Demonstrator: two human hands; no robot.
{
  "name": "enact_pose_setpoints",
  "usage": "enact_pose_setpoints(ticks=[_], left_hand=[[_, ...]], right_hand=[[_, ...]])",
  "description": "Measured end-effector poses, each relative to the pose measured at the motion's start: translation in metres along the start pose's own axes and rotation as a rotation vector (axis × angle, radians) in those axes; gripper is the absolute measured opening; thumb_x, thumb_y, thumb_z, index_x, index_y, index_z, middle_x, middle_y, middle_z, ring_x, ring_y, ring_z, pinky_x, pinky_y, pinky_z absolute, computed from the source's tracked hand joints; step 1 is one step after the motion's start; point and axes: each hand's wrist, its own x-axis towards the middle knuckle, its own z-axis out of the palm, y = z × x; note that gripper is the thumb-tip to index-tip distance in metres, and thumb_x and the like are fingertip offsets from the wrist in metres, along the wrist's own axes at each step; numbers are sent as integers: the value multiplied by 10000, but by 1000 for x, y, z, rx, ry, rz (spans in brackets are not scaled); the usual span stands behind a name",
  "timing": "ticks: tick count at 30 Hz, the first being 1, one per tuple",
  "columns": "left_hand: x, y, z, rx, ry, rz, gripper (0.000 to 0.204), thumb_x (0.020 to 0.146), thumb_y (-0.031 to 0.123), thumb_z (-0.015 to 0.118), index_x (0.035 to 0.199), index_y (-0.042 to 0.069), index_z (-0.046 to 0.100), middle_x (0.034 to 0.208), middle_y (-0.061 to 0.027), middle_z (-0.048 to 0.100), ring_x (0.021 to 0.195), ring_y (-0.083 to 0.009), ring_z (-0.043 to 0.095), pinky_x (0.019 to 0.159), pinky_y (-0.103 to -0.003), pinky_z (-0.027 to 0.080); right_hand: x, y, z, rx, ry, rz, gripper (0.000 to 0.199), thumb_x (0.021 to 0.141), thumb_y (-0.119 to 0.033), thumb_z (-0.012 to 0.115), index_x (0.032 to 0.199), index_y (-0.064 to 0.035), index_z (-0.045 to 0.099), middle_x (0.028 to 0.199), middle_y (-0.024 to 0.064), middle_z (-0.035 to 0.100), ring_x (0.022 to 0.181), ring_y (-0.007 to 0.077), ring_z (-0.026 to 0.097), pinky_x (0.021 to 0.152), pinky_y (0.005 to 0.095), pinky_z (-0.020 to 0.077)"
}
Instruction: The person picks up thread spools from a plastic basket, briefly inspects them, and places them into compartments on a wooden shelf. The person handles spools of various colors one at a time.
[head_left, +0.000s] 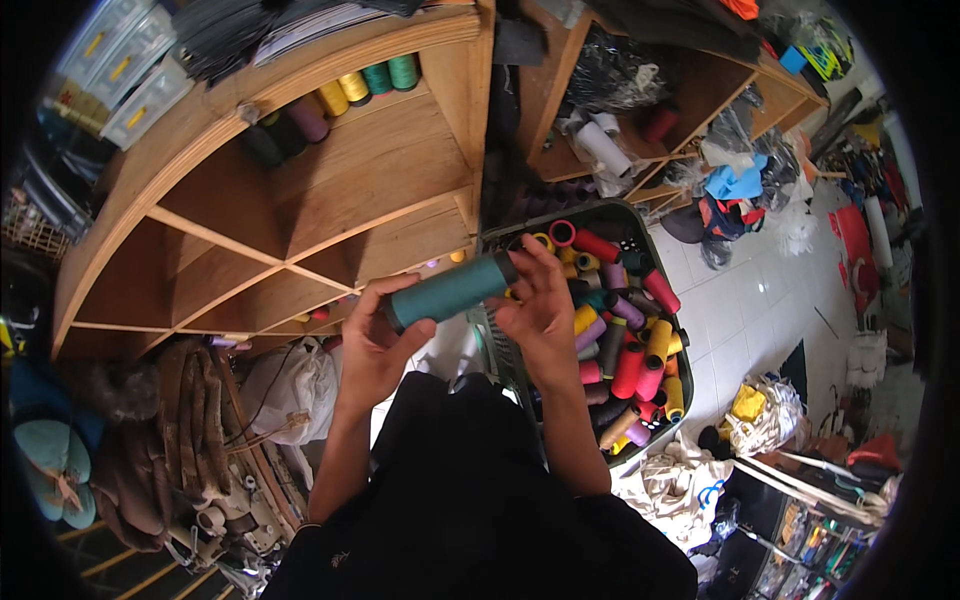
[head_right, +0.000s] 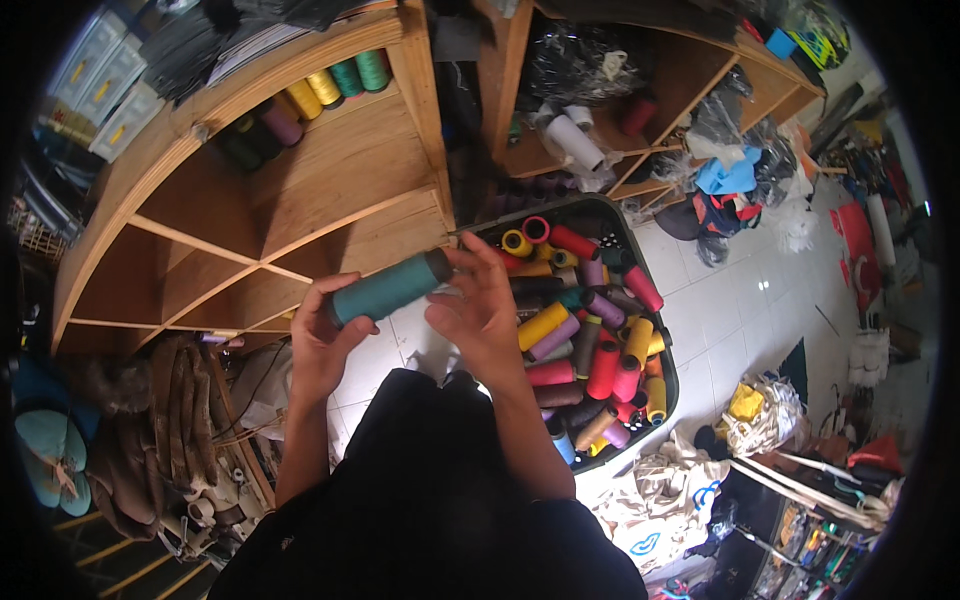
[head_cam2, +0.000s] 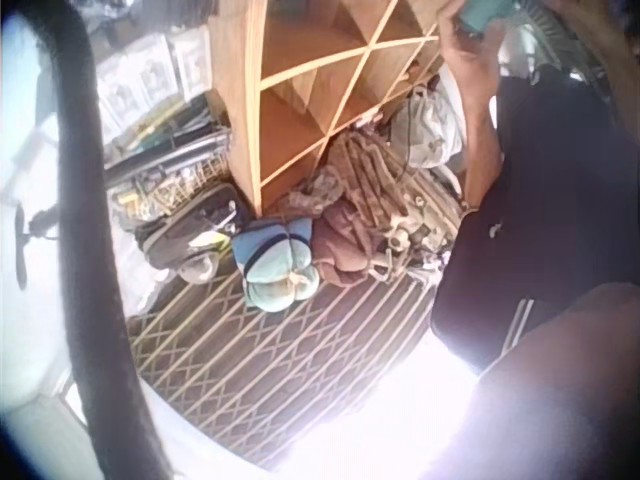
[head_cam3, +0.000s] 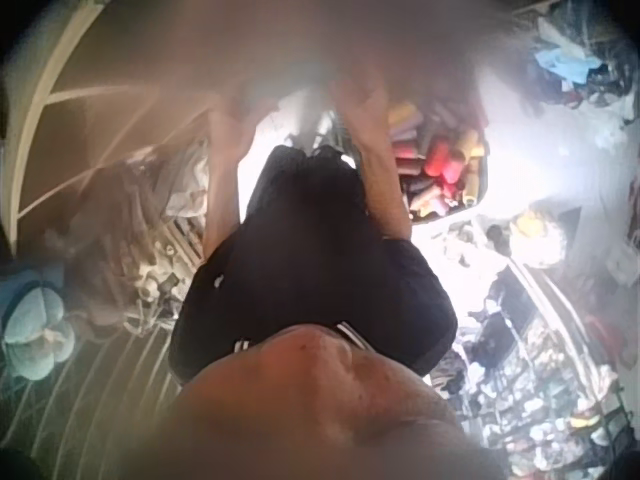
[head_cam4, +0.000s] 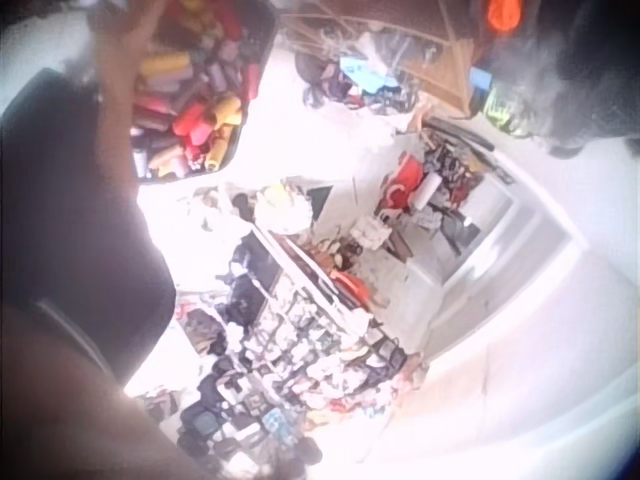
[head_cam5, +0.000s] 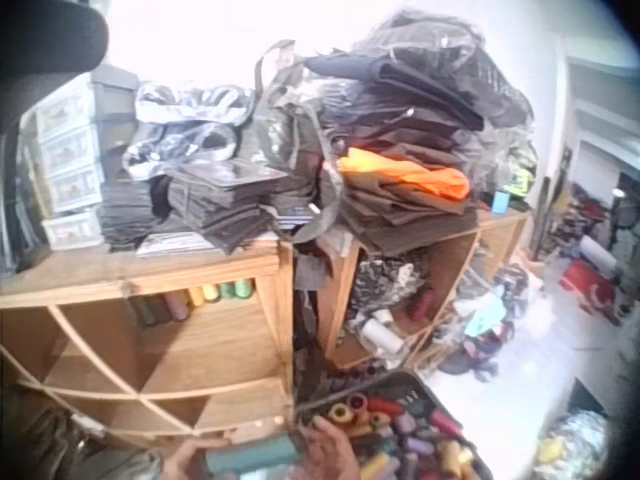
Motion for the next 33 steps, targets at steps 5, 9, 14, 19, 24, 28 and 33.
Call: enact_pose_setpoints(ticks=[5, 9, 14, 19, 24, 28, 33], left_hand=[[-8, 6, -10, -228, 191, -46, 397, 884, 145, 678, 1219, -6, 528, 1040, -119, 611, 800, -194, 626, 688, -315, 519], [-18, -13, -25, -244, 239, -105, 461, 894, 322, 654, 1215, 16, 529, 1022, -104, 610, 743, -169, 594, 686, -329, 511], [-34, -22, -38, -504, 206, -233, 425, 956, 369, 549, 1161, 0, 498, 1001, -132, 579, 789, -159, 556, 704, -284, 472], [-23, -31, -47, -544, 161, -307, 413, 949, 370, 555, 1132, 2, 518, 995, -124, 597, 804, -174, 547, 701, -275, 446], [-10, -33, -38, -564, 164, -397, 377, 948, 370, 553, 1096, 23, 541, 963, -131, 621, 763, -183, 522, 680, -295, 426], [-12, -46, -45, -562, 257, -405, 377, 946, 377, 553, 1084, 26, 541, 947, -130, 613, 760, -198, 515, 681, -298, 425], [-18, -51, -46, -582, 335, -359, 397, 950, 386, 544, 1107, 21, 527, 920, -128, 593, 789, -204, 526, 666, -294, 426]], right_hand=[[4, 9, 1, -59, -109, 72, 802, 757, -22, 772, 1429, -57, 335, 1332, 115, 475, 1122, 199, 553, 915, 327, 483], [2, 17, 2, -412, -43, -149, 564, 774, -32, 750, 1284, -45, 508, 1225, 96, 531, 1045, 173, 578, 851, 303, 487], [-13, -18, -82, -862, 599, -344, 311, 794, -42, 708, 1086, -36, 604, 1035, 82, 596, 918, 173, 607, 795, 311, 494], [-39, -46, -317, -1750, 841, 309, 501, 707, -81, 701, 1192, -73, 575, 1116, 191, 595, 1039, 371, 576, 868, 462, 493], [-40, -24, -399, -1644, 542, 452, 533, 732, -239, 767, 1212, -97, 586, 1145, 178, 603, 1080, 367, 596, 923, 445, 498], [-22, -15, -401, -1789, 505, 587, 538, 726, -308, 779, 1200, -115, 615, 1177, 173, 601, 1085, 362, 598, 929, 437, 498], [-14, -32, -385, -1735, 400, 602, 538, 736, -332, 762, 1226, -160, 620, 1191, 150, 623, 1082, 352, 606, 924, 432, 498]])
